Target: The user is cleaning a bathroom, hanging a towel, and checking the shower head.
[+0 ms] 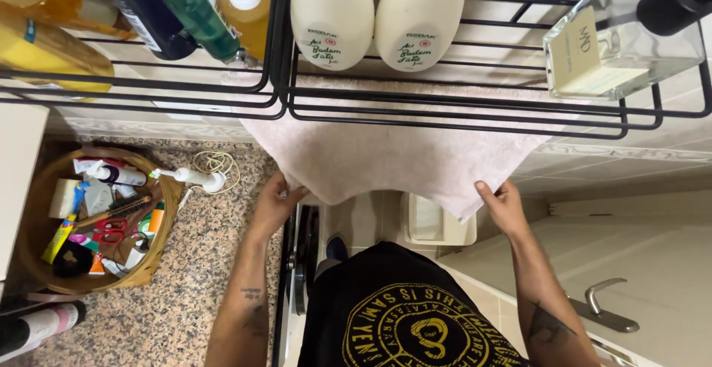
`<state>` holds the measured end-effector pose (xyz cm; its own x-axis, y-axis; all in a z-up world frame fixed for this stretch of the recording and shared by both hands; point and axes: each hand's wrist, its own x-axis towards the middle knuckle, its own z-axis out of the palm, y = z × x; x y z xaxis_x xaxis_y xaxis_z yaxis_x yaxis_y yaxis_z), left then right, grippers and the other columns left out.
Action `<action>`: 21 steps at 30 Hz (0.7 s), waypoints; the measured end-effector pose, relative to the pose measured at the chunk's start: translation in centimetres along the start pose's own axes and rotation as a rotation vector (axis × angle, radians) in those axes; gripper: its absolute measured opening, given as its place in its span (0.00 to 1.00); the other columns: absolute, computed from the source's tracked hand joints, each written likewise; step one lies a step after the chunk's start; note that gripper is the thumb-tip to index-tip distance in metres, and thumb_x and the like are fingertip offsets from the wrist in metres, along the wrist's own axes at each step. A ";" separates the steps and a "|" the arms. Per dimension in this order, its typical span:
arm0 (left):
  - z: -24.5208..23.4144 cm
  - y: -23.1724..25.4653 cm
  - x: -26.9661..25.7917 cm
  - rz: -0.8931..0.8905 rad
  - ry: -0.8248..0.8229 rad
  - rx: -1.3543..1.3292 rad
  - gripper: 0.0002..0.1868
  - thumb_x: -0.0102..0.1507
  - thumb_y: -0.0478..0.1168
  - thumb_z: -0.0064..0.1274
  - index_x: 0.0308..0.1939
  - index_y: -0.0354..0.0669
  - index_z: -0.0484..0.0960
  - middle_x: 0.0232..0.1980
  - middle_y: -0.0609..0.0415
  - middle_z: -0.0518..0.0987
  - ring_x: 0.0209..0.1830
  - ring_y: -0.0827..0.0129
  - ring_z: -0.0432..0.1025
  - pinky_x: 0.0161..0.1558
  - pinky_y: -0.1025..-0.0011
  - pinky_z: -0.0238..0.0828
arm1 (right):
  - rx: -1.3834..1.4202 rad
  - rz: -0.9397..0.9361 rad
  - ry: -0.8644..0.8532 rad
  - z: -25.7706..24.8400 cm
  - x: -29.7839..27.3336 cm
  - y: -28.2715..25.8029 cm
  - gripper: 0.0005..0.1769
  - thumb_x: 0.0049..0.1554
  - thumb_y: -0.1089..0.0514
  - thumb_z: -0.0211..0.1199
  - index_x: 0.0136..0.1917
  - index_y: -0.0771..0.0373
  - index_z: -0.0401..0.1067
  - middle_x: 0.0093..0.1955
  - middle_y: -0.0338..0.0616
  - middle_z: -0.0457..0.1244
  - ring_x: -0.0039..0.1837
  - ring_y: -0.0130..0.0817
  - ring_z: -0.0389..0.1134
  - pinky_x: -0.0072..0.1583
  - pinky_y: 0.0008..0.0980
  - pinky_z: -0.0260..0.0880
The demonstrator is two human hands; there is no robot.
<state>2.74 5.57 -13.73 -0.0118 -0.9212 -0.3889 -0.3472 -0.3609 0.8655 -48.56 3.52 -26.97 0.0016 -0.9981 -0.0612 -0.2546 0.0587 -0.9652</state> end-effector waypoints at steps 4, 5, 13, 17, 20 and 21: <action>3.0 -6.6 2.3 0.086 0.106 -0.042 0.19 0.64 0.36 0.57 0.59 0.42 0.78 0.56 0.47 0.83 0.59 0.60 0.77 0.59 0.62 0.73 | -0.070 0.057 0.099 0.8 -0.3 2.7 0.16 0.65 0.50 0.64 0.52 0.67 0.70 0.39 0.35 0.63 0.40 0.21 0.59 0.42 0.26 0.61; 3.8 -9.4 3.3 0.134 0.200 -0.051 0.16 0.66 0.36 0.54 0.58 0.39 0.77 0.54 0.46 0.82 0.55 0.60 0.77 0.56 0.62 0.74 | -0.007 -0.010 0.103 1.4 -0.3 2.7 0.14 0.66 0.51 0.61 0.53 0.65 0.71 0.41 0.33 0.64 0.41 0.20 0.59 0.43 0.25 0.61; 4.0 -10.9 4.9 0.283 0.470 -0.211 0.13 0.72 0.34 0.43 0.57 0.32 0.77 0.49 0.47 0.81 0.48 0.65 0.75 0.50 0.66 0.73 | -0.215 -0.081 0.327 3.8 0.5 0.9 0.13 0.71 0.53 0.54 0.48 0.64 0.68 0.33 0.30 0.55 0.36 0.18 0.52 0.38 0.25 0.56; 3.8 -11.0 5.1 0.303 0.449 -0.303 0.12 0.72 0.34 0.44 0.57 0.33 0.74 0.51 0.47 0.80 0.51 0.65 0.74 0.53 0.67 0.72 | -0.082 0.001 0.309 4.1 1.2 0.4 0.16 0.70 0.51 0.52 0.43 0.62 0.63 0.28 0.30 0.54 0.31 0.19 0.54 0.34 0.25 0.56; 3.7 -10.4 5.1 0.445 0.578 -0.198 0.12 0.71 0.34 0.47 0.57 0.33 0.69 0.53 0.46 0.77 0.54 0.65 0.73 0.53 0.68 0.72 | -0.084 -0.017 0.280 4.4 1.5 0.6 0.16 0.71 0.52 0.51 0.43 0.62 0.63 0.30 0.32 0.55 0.32 0.20 0.55 0.36 0.26 0.57; 3.8 -10.0 4.9 0.528 0.667 -0.082 0.12 0.71 0.34 0.49 0.56 0.33 0.68 0.55 0.44 0.75 0.55 0.64 0.71 0.52 0.68 0.73 | -0.062 -0.016 0.255 4.4 1.3 0.7 0.15 0.70 0.52 0.51 0.44 0.62 0.64 0.31 0.32 0.55 0.34 0.20 0.55 0.37 0.26 0.57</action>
<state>2.58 5.25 -25.50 0.4105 -0.8550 0.3169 -0.3824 0.1540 0.9111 -44.47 2.32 -28.86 -0.2356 -0.9715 0.0277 -0.3151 0.0494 -0.9478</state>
